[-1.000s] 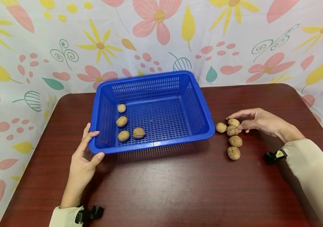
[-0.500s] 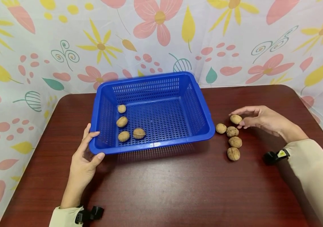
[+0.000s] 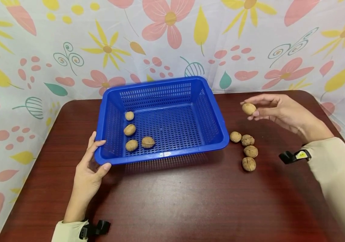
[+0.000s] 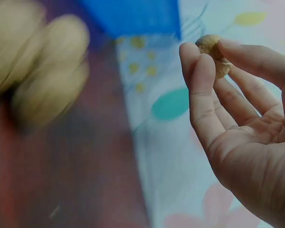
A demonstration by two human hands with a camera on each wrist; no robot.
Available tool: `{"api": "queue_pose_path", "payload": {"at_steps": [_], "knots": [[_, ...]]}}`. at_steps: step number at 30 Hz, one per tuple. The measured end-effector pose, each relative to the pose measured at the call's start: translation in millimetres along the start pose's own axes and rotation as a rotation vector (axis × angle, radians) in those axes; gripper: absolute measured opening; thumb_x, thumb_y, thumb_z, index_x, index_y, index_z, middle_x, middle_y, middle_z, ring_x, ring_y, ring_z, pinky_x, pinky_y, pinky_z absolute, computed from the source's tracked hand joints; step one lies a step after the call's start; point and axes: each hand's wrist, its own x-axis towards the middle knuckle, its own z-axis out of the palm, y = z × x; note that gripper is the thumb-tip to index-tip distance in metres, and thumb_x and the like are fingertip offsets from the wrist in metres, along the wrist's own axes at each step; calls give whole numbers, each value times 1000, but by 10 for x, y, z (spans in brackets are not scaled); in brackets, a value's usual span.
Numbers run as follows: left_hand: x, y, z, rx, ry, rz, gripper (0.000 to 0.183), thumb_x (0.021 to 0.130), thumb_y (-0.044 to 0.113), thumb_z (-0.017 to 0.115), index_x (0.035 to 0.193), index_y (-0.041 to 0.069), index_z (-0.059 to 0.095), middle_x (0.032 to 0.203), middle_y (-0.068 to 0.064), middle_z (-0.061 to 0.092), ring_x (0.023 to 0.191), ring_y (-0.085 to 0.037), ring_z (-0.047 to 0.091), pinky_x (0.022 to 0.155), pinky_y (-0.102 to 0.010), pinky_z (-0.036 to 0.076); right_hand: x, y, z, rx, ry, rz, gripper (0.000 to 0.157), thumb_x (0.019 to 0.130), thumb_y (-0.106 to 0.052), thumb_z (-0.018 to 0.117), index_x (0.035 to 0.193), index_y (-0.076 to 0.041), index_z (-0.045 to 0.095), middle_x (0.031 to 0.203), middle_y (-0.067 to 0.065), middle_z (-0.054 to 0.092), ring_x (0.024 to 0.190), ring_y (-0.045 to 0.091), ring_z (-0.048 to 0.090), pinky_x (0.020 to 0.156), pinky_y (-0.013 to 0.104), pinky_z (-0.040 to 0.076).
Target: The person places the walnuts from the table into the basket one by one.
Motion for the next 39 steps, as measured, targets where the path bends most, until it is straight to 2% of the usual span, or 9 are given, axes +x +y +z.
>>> {"api": "queue_pose_path", "payload": {"at_steps": [8, 12, 17, 22, 30, 35, 39], "knots": [[0, 5, -3, -11, -11, 12, 57, 95, -6, 68, 149, -3, 50, 177, -3, 14, 137, -7, 52, 98, -15, 53, 363, -483, 410, -39, -47, -53, 41, 100, 15, 53, 137, 1, 66, 121, 6, 77, 95, 23, 78, 86, 28, 61], [-9, 2, -5, -18, -12, 16, 57, 95, -7, 68, 149, -3, 50, 177, -6, 13, 136, -7, 53, 98, -15, 53, 563, -665, 615, -26, -77, -69, 39, 100, 14, 56, 136, 3, 66, 124, 9, 76, 93, 24, 77, 85, 30, 61], [-20, 10, -12, -22, -9, 24, 58, 94, -7, 69, 149, -3, 51, 177, -10, 13, 134, -7, 56, 96, -14, 53, 834, -795, 921, -99, -43, -35, 37, 96, 9, 67, 132, 3, 68, 127, 13, 75, 90, 25, 76, 83, 33, 62], [-18, 15, -6, -28, -11, 21, 57, 95, -7, 69, 149, -3, 51, 177, -7, 13, 134, -7, 56, 97, -14, 53, 1160, -782, 1165, -165, -93, -10, 38, 94, 8, 68, 131, -2, 71, 127, 13, 74, 89, 24, 75, 80, 32, 61], [-10, 10, 28, -13, -17, 18, 57, 94, -8, 68, 148, -3, 51, 177, -7, 14, 131, -6, 58, 96, -14, 54, 1594, -594, 1478, -60, -197, -15, 35, 96, 10, 64, 129, 0, 70, 126, 14, 73, 92, 27, 76, 81, 33, 61], [-5, 15, 31, -19, -21, 22, 58, 94, -8, 68, 149, -3, 51, 177, -10, 13, 131, -6, 57, 95, -14, 54, 1801, -438, 1660, -73, -226, 38, 36, 97, 7, 64, 132, 1, 67, 121, 11, 74, 93, 27, 76, 83, 34, 61], [-2, 12, 35, -22, -22, 21, 58, 94, -8, 68, 149, -3, 51, 177, -10, 12, 132, -7, 57, 95, -14, 54, 1925, -337, 1777, -114, -255, 106, 40, 97, 6, 65, 137, 0, 65, 124, 11, 73, 94, 26, 75, 87, 35, 60]]}}
